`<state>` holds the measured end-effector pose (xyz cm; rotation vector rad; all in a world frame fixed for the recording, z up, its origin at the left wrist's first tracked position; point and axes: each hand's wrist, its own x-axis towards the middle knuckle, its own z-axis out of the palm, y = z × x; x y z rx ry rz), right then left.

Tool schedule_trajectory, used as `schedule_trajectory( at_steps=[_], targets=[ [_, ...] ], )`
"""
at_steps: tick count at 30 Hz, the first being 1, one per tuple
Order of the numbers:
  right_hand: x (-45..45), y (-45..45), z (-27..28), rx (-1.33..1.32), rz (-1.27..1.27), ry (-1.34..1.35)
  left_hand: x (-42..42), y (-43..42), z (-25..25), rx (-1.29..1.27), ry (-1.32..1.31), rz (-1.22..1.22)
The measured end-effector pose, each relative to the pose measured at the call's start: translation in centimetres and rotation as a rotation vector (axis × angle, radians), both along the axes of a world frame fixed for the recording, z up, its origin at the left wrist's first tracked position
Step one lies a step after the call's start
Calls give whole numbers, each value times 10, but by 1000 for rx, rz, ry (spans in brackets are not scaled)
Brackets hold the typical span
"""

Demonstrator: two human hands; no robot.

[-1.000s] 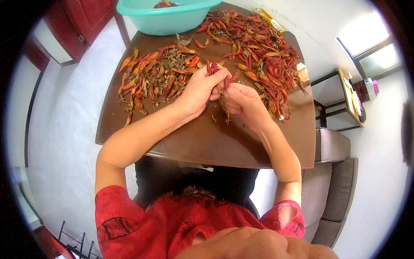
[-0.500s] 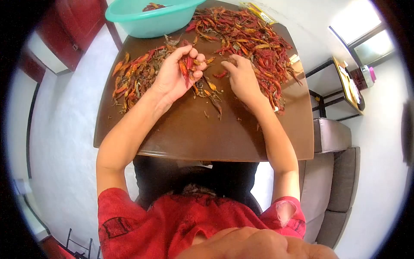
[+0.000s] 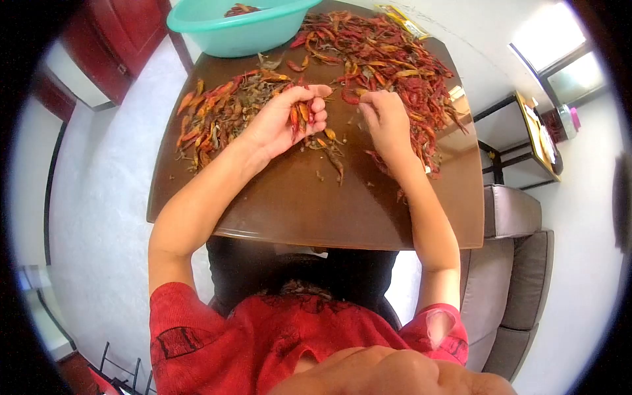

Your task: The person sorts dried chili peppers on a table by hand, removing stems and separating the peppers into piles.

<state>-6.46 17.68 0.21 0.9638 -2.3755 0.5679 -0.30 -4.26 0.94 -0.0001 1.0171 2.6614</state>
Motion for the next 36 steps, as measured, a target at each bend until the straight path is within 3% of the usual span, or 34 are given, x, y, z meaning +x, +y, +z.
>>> schedule_trajectory(
  at_steps=[2,3,5,8,11,15,17,20,23,24,25,26,27,29,30,31,33,36],
  targets=[
    [7,0,1,-292,47,-277,1,4,-1,-120,44,-16],
    [9,-1,0,-292,44,-278,3,8,-1,-242,85,-29],
    [14,-3,-4,-463,97,-495,8,14,-3,-253,85,-38],
    [18,-6,-9,-538,146,-672,9,21,-8,-467,239,61],
    [22,-11,-8,-463,177,-575,7,18,-9,-601,317,125],
    [25,-12,-4,-397,203,-561,4,18,-15,-514,350,142],
    [29,-12,4,-528,194,-812,6,19,-14,-622,380,201],
    [25,-15,3,-533,179,-745,9,24,-12,-1188,1061,508],
    [11,-23,-15,-614,93,-775,5,18,-5,-1397,1368,478],
    [1,-19,-15,-697,71,-770,10,23,-5,-1292,1355,451],
    [-5,-12,-10,-817,57,-931,14,31,-3,-1188,1344,433],
    [-13,-4,-13,-790,94,-922,23,38,-2,-1072,1057,390],
    [-14,-2,-8,-756,135,-916,22,37,1,-1069,1055,393],
    [-10,12,-2,-598,147,-861,14,24,3,-514,281,221],
    [-5,17,8,-440,164,-795,3,8,-6,-346,297,85],
    [0,25,18,-446,154,-794,1,10,0,-180,172,91],
    [7,42,38,-253,105,-726,7,18,10,-49,-73,165],
    [13,73,60,3,-53,-733,7,16,1,-46,-90,-3]
  ],
)
